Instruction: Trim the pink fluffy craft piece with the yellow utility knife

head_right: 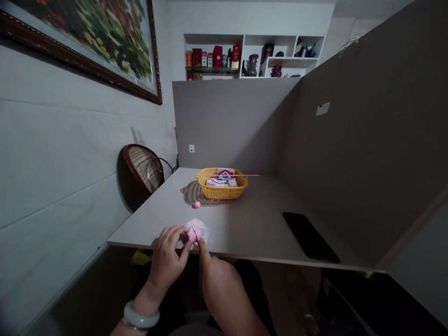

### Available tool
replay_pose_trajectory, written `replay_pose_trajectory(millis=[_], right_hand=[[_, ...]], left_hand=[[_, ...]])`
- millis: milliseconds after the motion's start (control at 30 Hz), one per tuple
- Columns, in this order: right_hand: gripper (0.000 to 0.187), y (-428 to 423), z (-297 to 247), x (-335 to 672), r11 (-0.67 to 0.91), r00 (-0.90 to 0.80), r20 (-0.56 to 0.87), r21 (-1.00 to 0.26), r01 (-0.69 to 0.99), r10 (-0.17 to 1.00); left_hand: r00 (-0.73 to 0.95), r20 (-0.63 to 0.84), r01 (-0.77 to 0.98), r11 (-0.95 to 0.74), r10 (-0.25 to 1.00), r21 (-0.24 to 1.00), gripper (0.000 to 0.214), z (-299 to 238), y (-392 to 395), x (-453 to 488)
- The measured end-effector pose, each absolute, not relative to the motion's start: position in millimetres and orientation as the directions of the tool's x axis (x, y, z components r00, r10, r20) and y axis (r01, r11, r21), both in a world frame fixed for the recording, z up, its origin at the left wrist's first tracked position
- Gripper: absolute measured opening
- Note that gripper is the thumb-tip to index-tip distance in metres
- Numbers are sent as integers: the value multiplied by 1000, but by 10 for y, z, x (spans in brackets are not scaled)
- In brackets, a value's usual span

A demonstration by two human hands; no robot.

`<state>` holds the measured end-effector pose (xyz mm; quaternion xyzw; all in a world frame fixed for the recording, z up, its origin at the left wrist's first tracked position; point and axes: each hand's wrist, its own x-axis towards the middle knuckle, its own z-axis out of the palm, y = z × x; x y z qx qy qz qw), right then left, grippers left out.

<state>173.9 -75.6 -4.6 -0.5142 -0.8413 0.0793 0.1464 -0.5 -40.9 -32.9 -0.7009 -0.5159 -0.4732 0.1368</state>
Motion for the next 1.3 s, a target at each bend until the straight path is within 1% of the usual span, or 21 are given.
replay_pose_trajectory(millis=[100,200,300,400,533,600,700,767,833,933,1000,1100,1300], right_hand=[[64,-826,-52,1840,430,-429,52,-215,877,902],[64,-839,6,1836,414,-417,21,-180,892,909],[67,-781,99,1724,413,-414,35,-195,890,909],[70,-790,141,1702,419,-422,33,-213,882,906],[71,-900,131,1810,384,-400,-43,-206,900,916],[71,-896,129,1810,390,-402,-24,-194,900,916],[72,-806,132,1742,445,-435,97,-196,874,895],[73,-774,134,1723,471,-447,152,-206,858,881],[70,-812,139,1752,467,-444,148,-199,862,884],[70,-928,156,1822,420,-413,75,-162,893,908],[71,-950,173,1827,422,-413,91,-149,894,906],[71,-862,192,1769,466,-445,153,-166,869,883],[64,-848,170,1800,467,-443,150,-213,858,884]], left_hand=[[29,809,853,-437,587,286,14,-311,-426,-3],[31,808,851,-440,588,288,14,-316,-430,-2],[15,802,862,-414,597,292,15,-338,-409,-7],[24,803,860,-422,595,287,15,-344,-400,-15],[46,802,845,-452,595,287,14,-320,-422,-20],[54,801,842,-458,596,285,14,-308,-428,-21],[53,803,850,-449,594,277,15,-302,-418,-24],[50,806,859,-437,590,266,15,-302,-408,-26],[54,807,861,-437,588,260,16,-303,-405,-28],[70,802,853,-453,593,260,16,-299,-411,-32],[79,801,850,-460,594,257,17,-292,-414,-34],[68,804,860,-443,591,253,19,-276,-407,-31],[85,808,869,-440,584,226,20,-255,-405,-18]])
